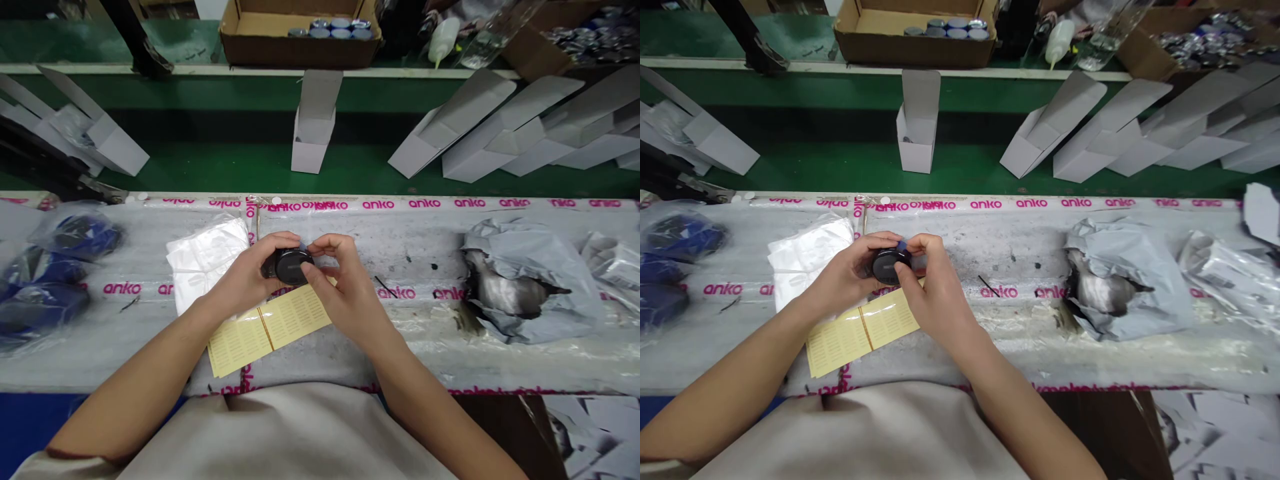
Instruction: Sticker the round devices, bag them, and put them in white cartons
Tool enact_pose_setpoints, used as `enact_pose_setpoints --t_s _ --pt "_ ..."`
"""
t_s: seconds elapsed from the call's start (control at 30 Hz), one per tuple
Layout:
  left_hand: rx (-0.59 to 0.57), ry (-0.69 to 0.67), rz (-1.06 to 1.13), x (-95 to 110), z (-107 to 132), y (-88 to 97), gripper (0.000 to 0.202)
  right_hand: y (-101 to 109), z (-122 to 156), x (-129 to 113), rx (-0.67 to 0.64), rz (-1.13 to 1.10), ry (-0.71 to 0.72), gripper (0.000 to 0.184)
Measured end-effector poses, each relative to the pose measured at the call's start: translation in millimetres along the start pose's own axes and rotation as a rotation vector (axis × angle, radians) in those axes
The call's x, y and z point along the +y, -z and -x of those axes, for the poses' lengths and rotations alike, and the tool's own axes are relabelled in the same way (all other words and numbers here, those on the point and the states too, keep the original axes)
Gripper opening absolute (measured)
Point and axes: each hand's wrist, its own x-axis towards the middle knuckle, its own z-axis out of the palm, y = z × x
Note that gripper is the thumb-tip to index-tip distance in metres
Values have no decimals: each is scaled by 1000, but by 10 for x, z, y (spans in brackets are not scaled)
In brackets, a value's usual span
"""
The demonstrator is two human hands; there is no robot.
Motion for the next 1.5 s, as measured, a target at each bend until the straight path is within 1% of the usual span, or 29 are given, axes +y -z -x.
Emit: enact_pose_setpoints --t_s 0.07,0.17,0.27,0.33,0.4,0.47,0.5,0.53,0.57,0.6,0.63,0.67,0.7,0.77,0.87,0.93,1.0,1.03,1.1,1.13,1.17,1.2,1.23,1.27,1.33,1.37,1.4,1.43,1.5 --pt "-5 2 2 10 2 11 44 -31 -41 7 20 45 -3 25" --pt "-13 9 -3 10 5 19 44 -58 -122 20 35 123 0 16" --pt "-1 25 -6 -10 -5 -13 47 22 -205 68 -12 8 -41 8" --pt "-1 48 -12 -4 -22 -29 48 112 -245 111 -29 -112 -109 14" --pt "-35 94 -63 62 -37 10 54 181 -263 141 -12 -158 -138 19" --pt "-69 129 -188 215 -18 140 72 204 -259 148 -32 -97 -70 23" --pt "-60 125 -267 319 14 236 78 197 -250 145 -74 -32 -14 30" --pt "-30 113 -351 432 64 343 78 181 -240 141 -124 47 41 40" --pt "12 109 -433 543 131 450 68 159 -231 138 -169 133 88 51" --pt "57 123 -508 640 211 547 52 135 -223 139 -196 213 125 57" --pt "89 161 -573 710 298 622 36 110 -218 144 -203 279 153 59" --pt "100 215 -629 745 388 670 27 87 -215 155 -193 323 177 57" --pt "97 268 -671 741 473 690 25 65 -215 171 -174 349 202 54" --pt "66 323 -716 630 607 662 23 26 -217 216 -118 375 255 49" --pt "42 296 -719 380 695 573 10 -11 -215 286 -51 399 309 48" --pt "51 284 -668 297 699 562 15 -15 -205 309 -46 405 326 50" --pt "68 288 -586 314 692 595 18 -6 -183 288 -17 416 364 49" --pt "79 301 -546 348 690 618 20 -2 -165 256 28 428 404 47" --pt "130 327 -486 432 692 648 22 -10 -110 152 158 441 535 38" --pt "167 331 -464 468 696 651 23 -28 -73 85 199 430 610 32" --pt "199 325 -442 495 700 644 23 -57 -32 15 198 404 668 25" --pt "216 313 -422 511 705 629 23 -97 10 -53 150 370 687 21" --pt "220 300 -402 518 711 608 22 -147 49 -114 61 333 660 18" --pt "206 291 -385 516 718 586 21 -204 81 -164 -48 299 596 20" --pt "156 289 -365 501 737 548 18 -319 118 -226 -239 259 414 35" --pt "134 295 -361 496 750 534 18 -371 122 -240 -300 251 336 46" --pt "114 298 -358 495 765 525 17 -415 119 -244 -340 244 281 52" --pt "95 298 -352 500 783 519 17 -451 110 -243 -363 232 244 53" --pt "72 292 -321 527 827 512 17 -497 88 -234 -376 185 209 40"
